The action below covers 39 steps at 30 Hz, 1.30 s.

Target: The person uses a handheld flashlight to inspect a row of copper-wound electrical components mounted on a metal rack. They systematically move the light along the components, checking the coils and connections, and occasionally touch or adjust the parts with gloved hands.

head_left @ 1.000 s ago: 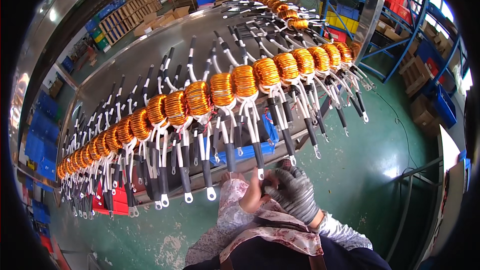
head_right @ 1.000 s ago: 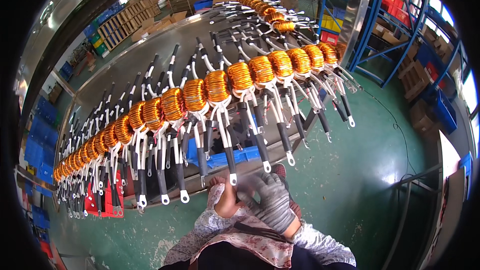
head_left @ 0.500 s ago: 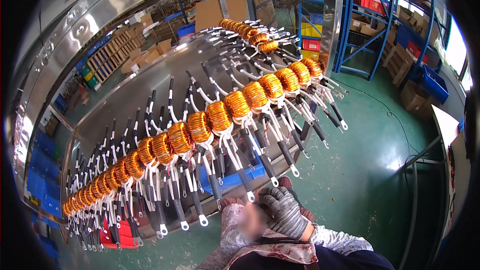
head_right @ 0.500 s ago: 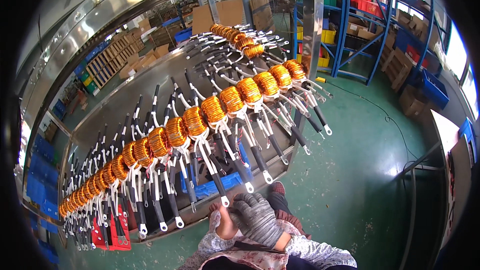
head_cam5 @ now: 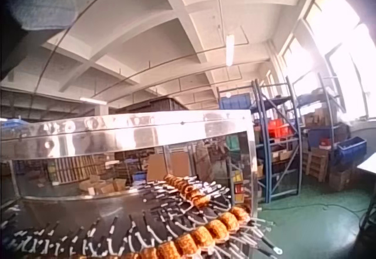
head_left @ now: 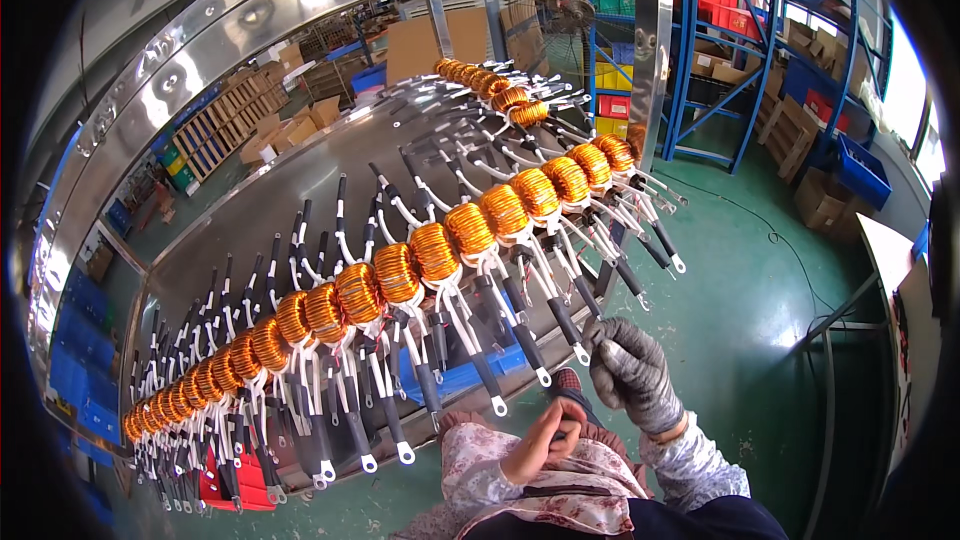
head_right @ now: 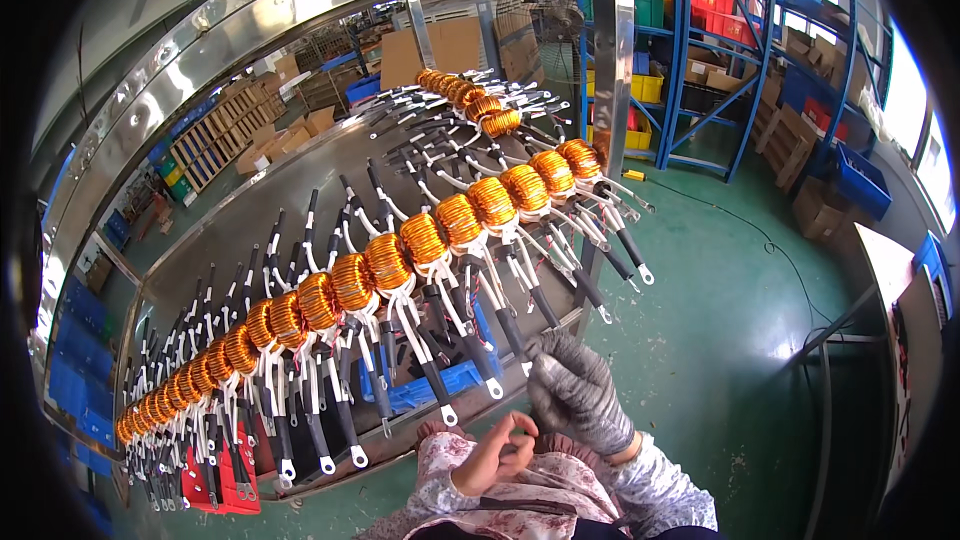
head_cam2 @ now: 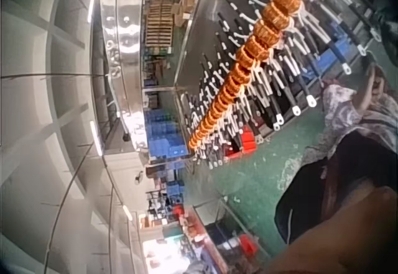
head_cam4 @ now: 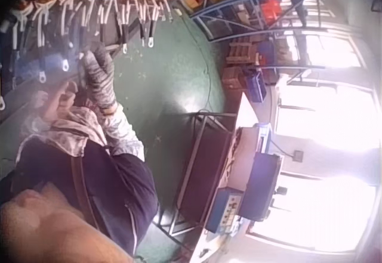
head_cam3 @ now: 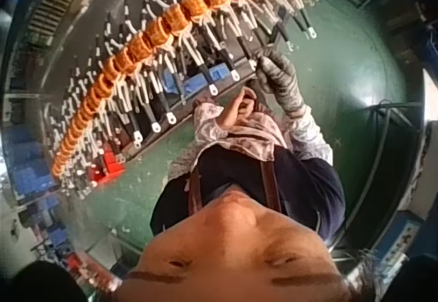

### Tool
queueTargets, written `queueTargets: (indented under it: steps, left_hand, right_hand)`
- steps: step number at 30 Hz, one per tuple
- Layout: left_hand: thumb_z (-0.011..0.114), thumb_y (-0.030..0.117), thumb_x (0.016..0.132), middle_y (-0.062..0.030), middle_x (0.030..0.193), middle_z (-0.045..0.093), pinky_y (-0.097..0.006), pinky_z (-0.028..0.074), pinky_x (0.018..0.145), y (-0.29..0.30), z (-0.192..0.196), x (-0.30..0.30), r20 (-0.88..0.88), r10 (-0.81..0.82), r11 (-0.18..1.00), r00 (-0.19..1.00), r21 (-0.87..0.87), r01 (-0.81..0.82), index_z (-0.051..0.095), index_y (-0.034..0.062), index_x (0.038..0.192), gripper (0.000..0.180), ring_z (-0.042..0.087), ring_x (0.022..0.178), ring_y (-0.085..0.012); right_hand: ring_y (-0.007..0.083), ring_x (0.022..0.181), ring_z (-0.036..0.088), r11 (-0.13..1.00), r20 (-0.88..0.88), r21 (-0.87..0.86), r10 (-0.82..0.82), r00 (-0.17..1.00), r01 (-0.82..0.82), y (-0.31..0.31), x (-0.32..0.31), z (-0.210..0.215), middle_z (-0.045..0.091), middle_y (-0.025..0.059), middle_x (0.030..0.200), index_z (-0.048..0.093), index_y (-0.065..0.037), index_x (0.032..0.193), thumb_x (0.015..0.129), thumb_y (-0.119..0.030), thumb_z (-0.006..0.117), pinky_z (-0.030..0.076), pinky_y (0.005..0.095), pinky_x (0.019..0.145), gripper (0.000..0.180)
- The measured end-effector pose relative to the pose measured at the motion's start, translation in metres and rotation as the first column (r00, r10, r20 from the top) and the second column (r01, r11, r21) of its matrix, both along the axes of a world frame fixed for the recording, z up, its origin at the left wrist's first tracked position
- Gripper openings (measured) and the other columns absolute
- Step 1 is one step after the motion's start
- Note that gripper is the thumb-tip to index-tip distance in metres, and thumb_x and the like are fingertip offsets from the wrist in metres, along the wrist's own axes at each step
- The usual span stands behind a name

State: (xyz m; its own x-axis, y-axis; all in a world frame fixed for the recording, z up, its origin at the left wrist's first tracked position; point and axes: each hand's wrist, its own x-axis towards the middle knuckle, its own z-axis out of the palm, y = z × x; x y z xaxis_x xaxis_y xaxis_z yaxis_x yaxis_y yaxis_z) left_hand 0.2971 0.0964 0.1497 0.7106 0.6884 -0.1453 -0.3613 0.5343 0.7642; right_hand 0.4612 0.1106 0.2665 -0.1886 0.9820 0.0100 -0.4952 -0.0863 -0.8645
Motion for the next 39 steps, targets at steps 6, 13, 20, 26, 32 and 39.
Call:
queueTargets:
  steps: [6,13,20,26,32,39]
  left_hand:
    - [0.026,0.057,0.092,0.0048,0.054,0.025,-0.02,0.017,0.04,0.027,0.005,0.016,0.075,-0.067,0.991,0.995,0.124,0.058,0.037,0.0095,0.069,0.054,0.022,0.042,-0.0045]
    - [0.022,0.065,0.087,0.0045,0.054,0.027,-0.019,0.017,0.04,0.041,0.017,0.035,0.109,-0.022,0.999,0.994,-0.041,0.026,0.032,0.0119,0.061,0.061,0.023,0.042,-0.0041]
    - [0.026,0.056,0.092,0.0037,0.054,0.03,-0.02,0.017,0.038,0.048,0.029,0.044,0.198,0.041,0.999,0.979,0.02,-0.046,0.037,0.0109,0.067,0.053,0.024,0.042,-0.0045]
    - [0.037,0.037,0.096,0.0037,0.058,0.03,-0.02,0.018,0.037,0.046,0.034,0.033,0.165,0.141,0.975,0.976,0.148,-0.165,0.043,0.0104,0.091,0.028,0.026,0.042,-0.0049]
    - [0.036,0.035,0.097,0.0039,0.057,0.029,-0.019,0.02,0.038,0.051,0.014,0.033,0.043,0.184,0.955,0.982,0.228,-0.189,0.035,0.0121,0.093,0.023,0.027,0.043,-0.0045]
    - [0.038,0.03,0.097,0.0039,0.06,0.031,-0.019,0.022,0.04,0.053,-0.012,0.029,0.079,0.138,0.963,0.987,0.223,-0.152,0.028,0.0176,0.133,0.04,0.028,0.046,-0.0042]
  right_hand:
    - [0.0043,0.065,0.047,0.998,0.346,-0.049,0.063,0.936,-0.049,0.021,-0.01,-0.021,0.054,-0.0025,0.078,0.055,-0.002,0.106,0.089,-0.023,0.055,0.04,0.0188,0.056,0.027]
    - [0.0074,0.081,0.054,0.989,0.304,-0.148,0.069,0.95,-0.025,0.03,0.007,-0.017,0.059,0.0014,0.09,0.058,-0.002,0.107,0.09,-0.023,0.053,0.045,0.0222,0.072,0.028]
    - [0.0037,0.059,0.047,0.993,0.315,-0.121,0.056,0.948,-0.018,0.039,0.016,0.0,0.051,-0.0055,0.069,0.063,-0.005,0.103,0.09,-0.036,0.051,0.036,0.0182,0.049,0.035]
    - [0.0023,0.05,0.038,0.982,0.174,-0.183,0.071,0.982,-0.039,0.05,0.012,-0.009,0.047,-0.0074,0.068,0.061,-0.006,0.097,0.09,-0.028,0.054,0.03,0.0171,0.044,0.024]
    - [0.0016,0.048,0.035,0.962,0.11,-0.274,0.025,0.994,0.006,0.054,-0.008,-0.016,0.046,-0.0071,0.067,0.059,-0.005,0.102,0.09,-0.026,0.054,0.027,0.0163,0.041,0.024]
    - [0.0036,0.044,0.025,0.872,-0.433,-0.363,0.153,0.888,-0.327,0.055,-0.007,-0.013,0.031,-0.0095,0.058,0.055,-0.004,0.102,0.094,-0.024,0.046,0.021,0.0186,0.039,0.024]
